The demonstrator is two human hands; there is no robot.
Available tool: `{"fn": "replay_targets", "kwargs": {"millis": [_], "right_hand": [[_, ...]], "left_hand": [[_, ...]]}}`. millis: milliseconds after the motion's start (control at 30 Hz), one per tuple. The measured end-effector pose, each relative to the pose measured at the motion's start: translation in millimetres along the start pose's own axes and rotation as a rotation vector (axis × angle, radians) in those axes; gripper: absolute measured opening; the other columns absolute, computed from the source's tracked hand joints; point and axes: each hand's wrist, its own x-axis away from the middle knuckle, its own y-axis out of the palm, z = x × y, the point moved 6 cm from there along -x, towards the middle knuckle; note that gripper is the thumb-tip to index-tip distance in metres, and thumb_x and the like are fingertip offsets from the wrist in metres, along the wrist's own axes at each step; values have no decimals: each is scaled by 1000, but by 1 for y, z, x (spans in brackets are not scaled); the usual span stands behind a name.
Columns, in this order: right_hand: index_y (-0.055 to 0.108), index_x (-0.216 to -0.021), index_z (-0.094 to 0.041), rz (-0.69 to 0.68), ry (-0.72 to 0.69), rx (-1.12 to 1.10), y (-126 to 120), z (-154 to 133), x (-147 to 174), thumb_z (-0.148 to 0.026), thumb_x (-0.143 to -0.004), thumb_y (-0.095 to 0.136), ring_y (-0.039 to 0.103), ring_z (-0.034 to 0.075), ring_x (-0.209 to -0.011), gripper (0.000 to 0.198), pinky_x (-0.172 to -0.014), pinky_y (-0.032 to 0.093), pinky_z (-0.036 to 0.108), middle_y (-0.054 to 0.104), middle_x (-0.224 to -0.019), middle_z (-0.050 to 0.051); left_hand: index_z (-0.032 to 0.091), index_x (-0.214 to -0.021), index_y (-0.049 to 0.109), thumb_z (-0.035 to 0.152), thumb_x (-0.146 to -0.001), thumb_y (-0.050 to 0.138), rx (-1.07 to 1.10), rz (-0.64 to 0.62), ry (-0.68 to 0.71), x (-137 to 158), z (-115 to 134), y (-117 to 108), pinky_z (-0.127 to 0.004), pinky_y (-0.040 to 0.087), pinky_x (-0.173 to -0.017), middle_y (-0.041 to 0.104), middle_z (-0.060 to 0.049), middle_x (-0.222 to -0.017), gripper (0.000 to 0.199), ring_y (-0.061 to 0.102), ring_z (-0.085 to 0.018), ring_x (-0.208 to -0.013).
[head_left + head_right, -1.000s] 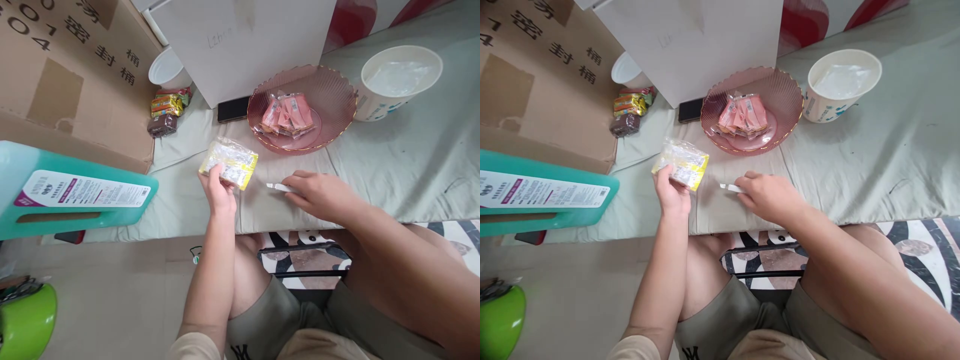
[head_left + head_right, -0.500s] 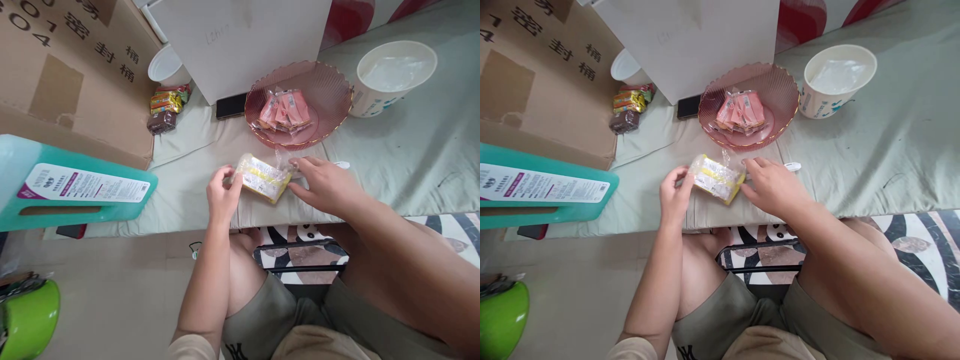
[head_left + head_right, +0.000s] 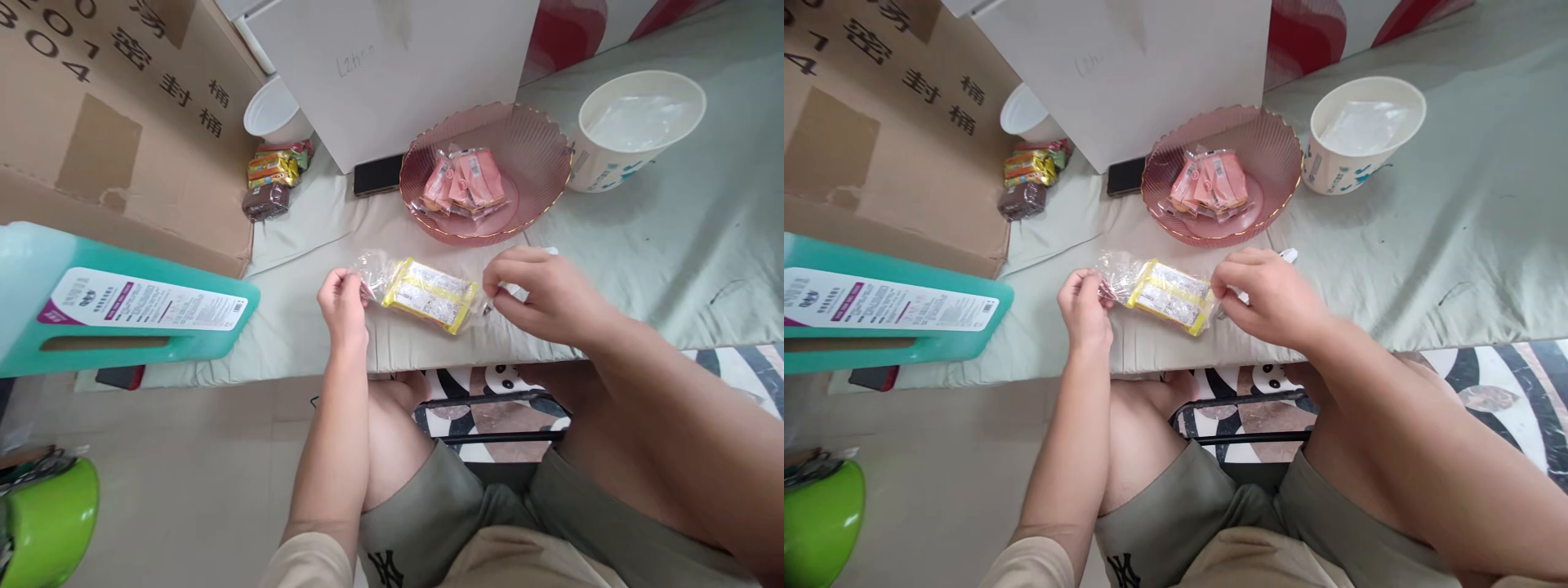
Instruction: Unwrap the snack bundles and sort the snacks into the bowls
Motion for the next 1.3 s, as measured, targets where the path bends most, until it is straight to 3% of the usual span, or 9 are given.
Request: {"fn": "replay_targets", "kwargs": {"millis": [133, 333, 467, 600, 800, 933, 1067, 1167, 1300], "right_hand": [[57, -70, -25, 58, 122, 107, -15, 18, 7, -14, -76, 48, 62, 23, -73, 15, -73, 48, 37, 67, -75, 5], [56, -80, -26, 509, 58, 183, -44, -2, 19, -13, -83, 48, 60, 24, -74, 16, -69, 46, 38, 64, -74, 7], [63, -92, -24, 254, -197, 208, -6, -35, 12, -24, -91, 58, 60, 22, -75, 5, -69, 41, 37, 70, -83, 5], [71, -103, -22, 69, 9, 443, 23, -22, 5, -24, -98, 51, 61, 24, -81, 21, -70, 36, 36, 72, -91, 9], [71, -87, -22, 206, 319, 379, 9, 4, 3, -28, -95, 50, 54, 19, -59, 23, -61, 31, 33, 66, -65, 4], [71, -90, -23, 274, 355, 252, 7, 0, 6, -32, -94, 52, 55, 17, -57, 21, -58, 31, 30, 67, -64, 3], [71, -91, -23, 435, 391, 315, -1, 1, 13, -33, -94, 52, 51, 14, -49, 22, -54, 31, 27, 65, -59, 0], [71, -89, -23, 546, 306, 353, -14, -7, 16, -29, -93, 53, 49, 12, -46, 19, -51, 32, 27, 61, -55, -1], [67, -87, -24, 485, -162, 209, -10, -52, 21, -21, -95, 51, 53, 11, -48, 19, -52, 42, 25, 62, -56, -3]], "left_hand": [[22, -59, 42, 19, -65, 57, 38, 105, -63, -5, -4, -14, -21, 24, -43, 40, 7, -48, 17, 39, -8, -44], [22, -78, 50, 22, -68, 62, -67, 40, 23, -10, -8, -7, -22, 33, -51, 49, 3, -72, 16, 44, -9, -59], [24, -107, 57, 18, -66, 64, -288, -213, 235, -7, -3, 9, -31, 48, -81, 56, -7, -113, 42, 57, -21, -101], [25, -113, 60, 12, -60, 58, -482, -320, 457, 2, 4, 16, -46, 43, -106, 49, -11, -132, 54, 47, -31, -129], [24, -108, 66, 12, -64, 62, -609, -310, 546, 8, 5, 25, -50, 36, -117, 47, -12, -137, 47, 45, -32, -135], [21, -82, 69, 20, -78, 66, -582, -224, 517, 4, 4, 27, -45, 41, -112, 55, -10, -123, 6, 55, -27, -122], [20, -79, 67, 23, -86, 63, -504, -95, 484, -3, 5, 21, -36, 48, -102, 59, -8, -110, 8, 61, -21, -109], [19, -81, 65, 23, -90, 60, -448, -14, 509, -7, 7, 19, -33, 48, -98, 60, -8, -106, 11, 61, -18, -106], [19, -85, 64, 29, -95, 57, -410, 42, 598, -8, 13, 22, -31, 49, -88, 58, -9, -104, 16, 59, -18, -103]]}}
